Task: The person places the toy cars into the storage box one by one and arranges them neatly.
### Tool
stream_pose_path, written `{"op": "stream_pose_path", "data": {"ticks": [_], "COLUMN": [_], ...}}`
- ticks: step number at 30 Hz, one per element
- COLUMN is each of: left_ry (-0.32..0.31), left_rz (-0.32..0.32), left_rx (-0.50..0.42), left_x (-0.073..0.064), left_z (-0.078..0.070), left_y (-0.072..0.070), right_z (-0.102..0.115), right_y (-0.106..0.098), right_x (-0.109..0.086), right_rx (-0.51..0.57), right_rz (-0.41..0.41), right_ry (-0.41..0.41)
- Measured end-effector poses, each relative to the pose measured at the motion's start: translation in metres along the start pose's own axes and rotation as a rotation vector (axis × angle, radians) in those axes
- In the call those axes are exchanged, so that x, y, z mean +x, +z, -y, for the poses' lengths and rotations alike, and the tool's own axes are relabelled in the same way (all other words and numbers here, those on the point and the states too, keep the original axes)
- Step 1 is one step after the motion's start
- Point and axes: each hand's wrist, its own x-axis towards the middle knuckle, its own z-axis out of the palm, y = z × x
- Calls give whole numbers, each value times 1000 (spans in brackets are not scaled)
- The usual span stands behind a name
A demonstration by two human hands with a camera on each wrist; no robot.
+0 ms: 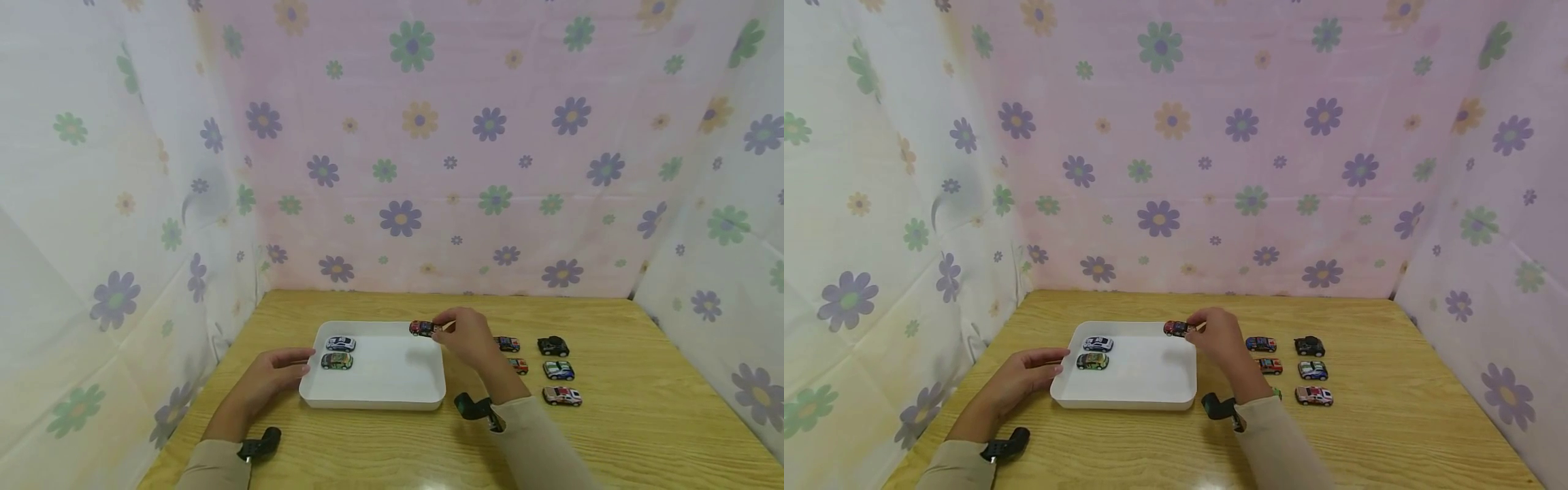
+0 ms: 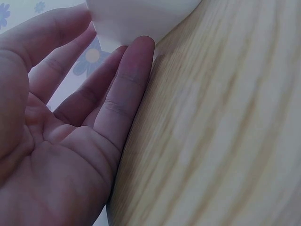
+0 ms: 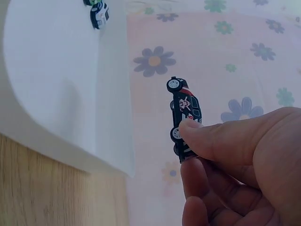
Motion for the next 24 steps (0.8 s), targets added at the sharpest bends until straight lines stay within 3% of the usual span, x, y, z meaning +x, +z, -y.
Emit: {"op": "stream_pose_path", "data": {"ticks": [24], "left_ry": [-9], "left_rz": [-3], "left_rx": [4], "left_x": [5], "left_z": [4], "left_y": [-2], "right_z": [35], "right_y": [39], "right_x": [-6], "right_rx": [-10], "right_rz": [112], "right_ry": [-95]}}
